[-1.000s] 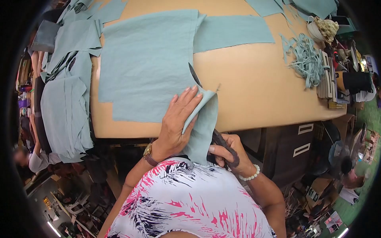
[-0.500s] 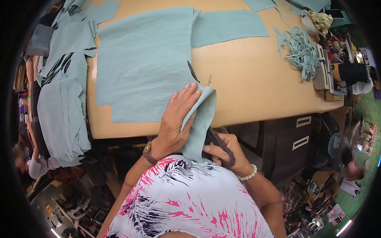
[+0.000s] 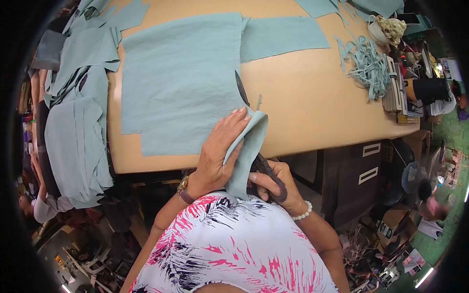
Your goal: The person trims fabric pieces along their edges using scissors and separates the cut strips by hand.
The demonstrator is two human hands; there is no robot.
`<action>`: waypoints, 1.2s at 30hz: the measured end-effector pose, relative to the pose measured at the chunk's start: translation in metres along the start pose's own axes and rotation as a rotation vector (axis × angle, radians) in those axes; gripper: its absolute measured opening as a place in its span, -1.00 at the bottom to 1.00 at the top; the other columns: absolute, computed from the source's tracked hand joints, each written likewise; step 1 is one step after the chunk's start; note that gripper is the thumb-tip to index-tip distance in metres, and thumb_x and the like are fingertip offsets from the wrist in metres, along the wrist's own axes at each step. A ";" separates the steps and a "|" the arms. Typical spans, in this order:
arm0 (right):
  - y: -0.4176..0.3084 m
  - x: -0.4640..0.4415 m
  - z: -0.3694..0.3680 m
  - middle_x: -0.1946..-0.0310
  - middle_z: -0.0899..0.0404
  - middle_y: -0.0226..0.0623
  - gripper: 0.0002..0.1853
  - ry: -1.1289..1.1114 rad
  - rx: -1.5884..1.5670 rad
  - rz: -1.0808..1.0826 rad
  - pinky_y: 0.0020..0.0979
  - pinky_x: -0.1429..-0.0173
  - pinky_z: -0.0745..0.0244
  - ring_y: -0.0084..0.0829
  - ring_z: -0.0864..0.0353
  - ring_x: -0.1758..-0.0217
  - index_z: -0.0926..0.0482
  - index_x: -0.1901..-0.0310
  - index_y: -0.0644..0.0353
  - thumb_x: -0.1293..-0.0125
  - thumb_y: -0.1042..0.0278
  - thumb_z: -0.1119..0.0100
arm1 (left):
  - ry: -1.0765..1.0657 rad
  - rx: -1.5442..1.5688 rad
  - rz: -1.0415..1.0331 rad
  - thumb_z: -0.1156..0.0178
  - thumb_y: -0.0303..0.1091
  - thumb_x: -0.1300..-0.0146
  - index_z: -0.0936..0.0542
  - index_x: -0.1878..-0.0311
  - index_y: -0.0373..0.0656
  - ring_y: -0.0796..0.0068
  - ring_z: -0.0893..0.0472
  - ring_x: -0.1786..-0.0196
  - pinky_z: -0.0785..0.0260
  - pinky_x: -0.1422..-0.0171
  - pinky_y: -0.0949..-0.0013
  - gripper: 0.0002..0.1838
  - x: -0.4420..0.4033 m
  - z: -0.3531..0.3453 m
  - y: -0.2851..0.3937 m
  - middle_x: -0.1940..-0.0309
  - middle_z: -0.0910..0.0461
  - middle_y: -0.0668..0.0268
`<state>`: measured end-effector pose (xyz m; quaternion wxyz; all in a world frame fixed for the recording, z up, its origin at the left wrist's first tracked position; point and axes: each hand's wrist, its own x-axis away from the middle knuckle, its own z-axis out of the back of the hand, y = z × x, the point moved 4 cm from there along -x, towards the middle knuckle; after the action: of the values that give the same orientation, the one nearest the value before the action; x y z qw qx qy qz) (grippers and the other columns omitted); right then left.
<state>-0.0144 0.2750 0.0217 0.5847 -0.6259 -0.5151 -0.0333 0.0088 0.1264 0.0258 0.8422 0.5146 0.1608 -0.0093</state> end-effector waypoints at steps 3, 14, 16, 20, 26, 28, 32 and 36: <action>0.003 0.001 0.000 0.79 -0.35 -0.45 -0.85 0.017 -0.007 -0.025 -0.64 0.67 -0.06 -0.70 -0.23 0.79 -0.47 0.45 0.33 -0.15 0.41 -0.12 | 0.006 0.020 0.010 -0.06 -0.51 -0.11 -0.33 -0.21 -0.17 0.04 -0.23 -0.30 -0.05 -0.30 0.01 -0.47 0.000 0.000 -0.001 -0.25 -0.25 0.07; 0.003 -0.011 -0.007 0.81 -0.35 -0.43 -0.82 0.033 -0.104 0.097 -0.63 0.63 -0.09 -0.67 -0.29 0.76 -0.46 0.46 0.32 -0.18 0.38 -0.08 | 0.016 0.079 0.013 0.06 -0.52 -0.22 -0.37 -0.16 -0.28 0.03 -0.26 -0.29 -0.04 -0.33 0.10 -0.60 0.001 0.003 0.003 -0.19 -0.32 0.01; 0.001 -0.011 -0.008 0.77 -0.34 -0.43 -0.82 0.039 -0.088 0.102 -0.64 0.65 -0.08 -0.68 -0.28 0.76 -0.45 0.49 0.30 -0.17 0.37 -0.08 | 0.020 0.089 0.008 0.06 -0.52 -0.22 -0.37 -0.16 -0.28 0.03 -0.27 -0.28 -0.04 -0.32 0.10 -0.60 0.002 0.003 0.002 -0.19 -0.32 0.01; 0.001 -0.010 -0.011 0.72 -0.39 -0.43 -0.82 0.040 -0.041 0.092 -0.66 0.66 -0.08 -0.71 -0.28 0.74 -0.46 0.48 0.30 -0.18 0.37 -0.05 | 0.044 0.117 0.001 -0.02 -0.55 -0.15 -0.37 -0.18 -0.19 0.03 -0.27 -0.28 -0.08 -0.29 0.03 -0.54 0.004 0.004 -0.001 -0.21 -0.31 0.05; 0.002 -0.008 -0.012 0.70 -0.40 -0.47 -0.86 0.046 -0.029 0.073 -0.68 0.63 -0.12 -0.73 -0.29 0.74 -0.47 0.31 0.34 -0.21 0.42 -0.07 | 0.070 0.151 0.005 -0.01 -0.55 -0.17 -0.38 -0.16 -0.22 0.02 -0.29 -0.26 -0.09 -0.29 0.08 -0.57 0.005 0.007 0.000 -0.19 -0.33 0.03; 0.002 -0.011 -0.013 0.70 -0.40 -0.45 -0.85 0.047 -0.050 0.131 -0.68 0.63 -0.12 -0.72 -0.29 0.74 -0.47 0.33 0.33 -0.21 0.40 -0.07 | 0.074 0.158 -0.001 0.00 -0.55 -0.17 -0.38 -0.15 -0.23 0.02 -0.29 -0.26 -0.09 -0.29 0.09 -0.57 0.005 0.008 0.000 -0.18 -0.33 0.02; -0.005 -0.016 -0.013 0.69 -0.39 -0.42 -0.82 0.033 -0.035 0.182 -0.64 0.62 -0.16 -0.68 -0.31 0.72 -0.45 0.36 0.32 -0.19 0.35 -0.06 | 0.066 0.156 0.000 0.00 -0.54 -0.18 -0.39 -0.15 -0.24 0.01 -0.30 -0.25 -0.10 -0.29 0.11 -0.59 0.006 0.009 0.002 -0.17 -0.34 0.00; -0.010 -0.017 -0.014 0.69 -0.38 -0.41 -0.79 0.016 -0.061 0.148 -0.61 0.59 -0.20 -0.64 -0.34 0.70 -0.43 0.37 0.31 -0.16 0.30 -0.05 | 0.079 0.177 -0.002 0.00 -0.54 -0.18 -0.40 -0.13 -0.26 0.01 -0.30 -0.25 -0.10 -0.29 0.11 -0.60 0.008 0.009 0.002 -0.16 -0.35 -0.01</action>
<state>-0.0213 0.2524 0.0222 0.5704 -0.6794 -0.4614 -0.0108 0.0186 0.1209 0.0293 0.7863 0.5868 0.1930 -0.0039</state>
